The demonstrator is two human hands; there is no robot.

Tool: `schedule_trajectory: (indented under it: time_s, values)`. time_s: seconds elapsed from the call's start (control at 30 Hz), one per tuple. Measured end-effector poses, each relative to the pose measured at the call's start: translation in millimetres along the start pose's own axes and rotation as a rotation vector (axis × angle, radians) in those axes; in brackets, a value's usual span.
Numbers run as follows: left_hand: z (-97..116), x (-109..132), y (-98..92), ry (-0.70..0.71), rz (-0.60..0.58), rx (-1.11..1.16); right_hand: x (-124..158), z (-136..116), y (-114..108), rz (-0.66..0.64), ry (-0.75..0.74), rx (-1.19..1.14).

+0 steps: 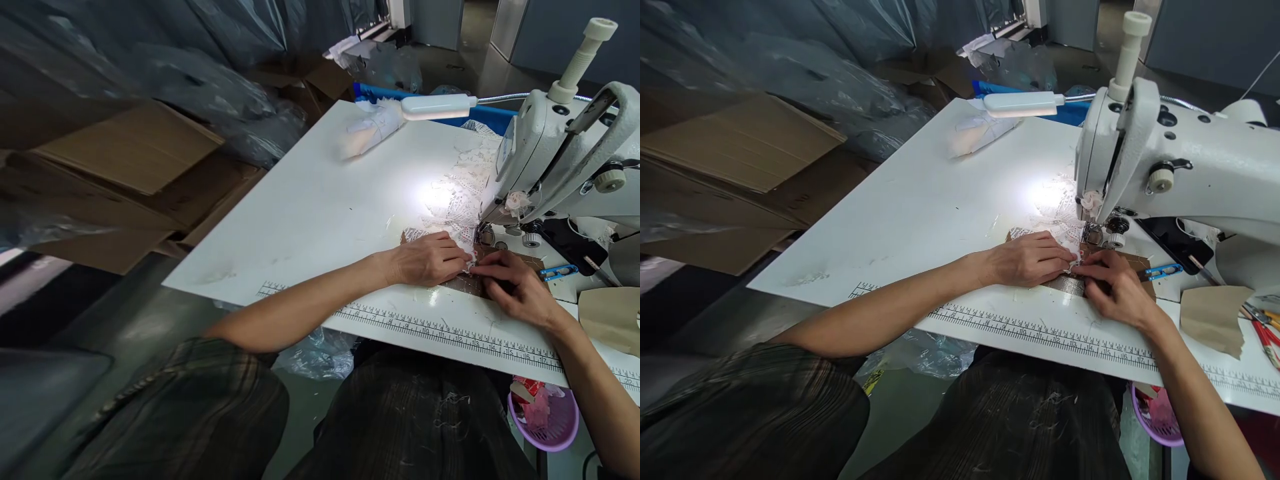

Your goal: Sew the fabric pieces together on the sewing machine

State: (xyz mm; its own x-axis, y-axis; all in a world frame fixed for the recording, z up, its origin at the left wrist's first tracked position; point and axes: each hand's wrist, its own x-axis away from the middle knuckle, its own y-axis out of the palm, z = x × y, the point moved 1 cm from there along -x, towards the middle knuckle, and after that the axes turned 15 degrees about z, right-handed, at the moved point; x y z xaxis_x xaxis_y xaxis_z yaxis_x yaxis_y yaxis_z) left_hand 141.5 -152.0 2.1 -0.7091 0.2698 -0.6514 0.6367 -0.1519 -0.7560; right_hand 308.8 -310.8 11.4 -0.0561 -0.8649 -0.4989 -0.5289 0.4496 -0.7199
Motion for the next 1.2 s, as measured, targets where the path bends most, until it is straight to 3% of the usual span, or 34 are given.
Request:
schedule_trajectory:
  time_s: [0.1,0.33,0.53,0.7,0.8,1.03,1.2]
  values:
    - [0.9,-1.0,-1.2,-0.024,-0.002,0.004,-6.2,8.3,-1.7,0.002,0.033,0.046]
    - [13.5,-7.6,-3.9,0.141,0.062,-0.149,-4.9,5.3,20.0,0.024,0.017,0.351]
    - [8.3,-2.2,0.8,-0.104,0.033,-0.015,3.5,4.0,19.8,0.123,0.065,0.205]
    - [2.3,-0.1,0.8,-0.313,0.17,0.219,3.5,5.3,10.4,0.215,0.14,0.061]
    - [2.8,-1.5,-1.6,-0.355,0.259,0.259,2.5,5.2,8.2,0.229,0.138,0.057]
    - [1.6,0.9,1.0,-0.203,0.168,0.088,6.0,5.1,8.6,0.185,0.115,0.099]
    - [5.9,-1.5,-0.8,-0.067,0.17,-0.001,8.8,7.3,17.5,0.108,0.024,0.198]
